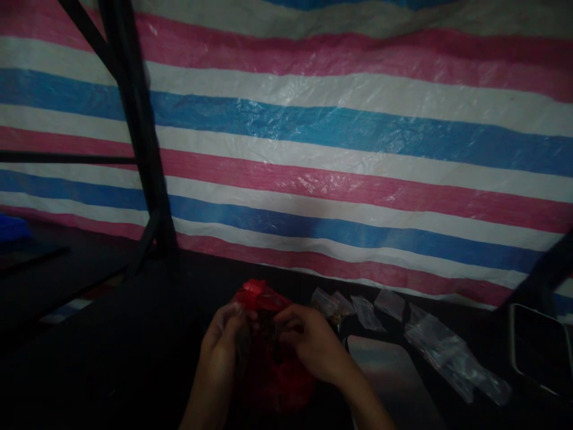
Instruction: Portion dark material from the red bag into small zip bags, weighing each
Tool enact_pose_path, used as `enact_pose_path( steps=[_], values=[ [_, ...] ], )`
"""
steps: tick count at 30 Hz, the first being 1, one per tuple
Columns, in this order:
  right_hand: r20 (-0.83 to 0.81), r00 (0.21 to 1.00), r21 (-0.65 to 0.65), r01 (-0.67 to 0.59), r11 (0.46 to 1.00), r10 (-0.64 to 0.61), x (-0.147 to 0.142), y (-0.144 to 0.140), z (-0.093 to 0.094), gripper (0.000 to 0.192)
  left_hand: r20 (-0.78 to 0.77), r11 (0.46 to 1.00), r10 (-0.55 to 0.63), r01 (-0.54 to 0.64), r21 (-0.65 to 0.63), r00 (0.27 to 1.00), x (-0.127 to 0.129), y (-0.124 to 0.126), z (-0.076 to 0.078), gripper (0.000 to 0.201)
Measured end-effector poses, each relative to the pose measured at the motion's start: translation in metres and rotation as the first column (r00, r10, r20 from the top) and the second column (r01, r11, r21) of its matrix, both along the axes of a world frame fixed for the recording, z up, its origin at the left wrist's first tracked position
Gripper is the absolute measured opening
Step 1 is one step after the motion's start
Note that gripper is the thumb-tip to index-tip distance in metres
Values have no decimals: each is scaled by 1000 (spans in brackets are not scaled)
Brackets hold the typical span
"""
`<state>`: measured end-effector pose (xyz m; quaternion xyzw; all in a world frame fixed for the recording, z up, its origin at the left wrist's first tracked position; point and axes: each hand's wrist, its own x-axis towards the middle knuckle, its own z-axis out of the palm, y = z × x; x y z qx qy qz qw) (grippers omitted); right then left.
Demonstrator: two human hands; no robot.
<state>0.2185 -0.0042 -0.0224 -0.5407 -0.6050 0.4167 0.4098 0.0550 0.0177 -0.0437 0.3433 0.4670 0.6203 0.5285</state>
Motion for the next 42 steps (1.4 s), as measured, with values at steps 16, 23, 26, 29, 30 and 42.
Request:
enact_pose_path(
  steps=[16, 23, 26, 29, 30, 42],
  values=[
    [-249, 967, 143, 101, 985, -63, 12, -21, 32, 25, -281, 950, -159, 224, 217, 947, 16, -17, 9, 34],
    [394, 911, 443, -72, 894, -121, 4, -38, 57, 46, -502, 918, -175, 324, 227, 847, 25, -19, -12, 49],
    [491, 854, 490, -107, 865, -173, 3, -38, 54, 49, -506, 911, -214, 358, 206, 836, 25, -19, -10, 51],
    [458, 864, 526, -75, 847, -208, 2, -36, 52, 48, -486, 914, -241, 365, 177, 840, 24, -21, -3, 52],
    [415, 882, 531, -36, 847, -223, 1, -34, 51, 46, -474, 917, -237, 356, 178, 848, 24, -22, -1, 51],
    [657, 720, 288, 37, 957, -226, -13, -12, 12, 49, -338, 990, 41, 8, 142, 940, 1, -8, 14, 63]
  ],
)
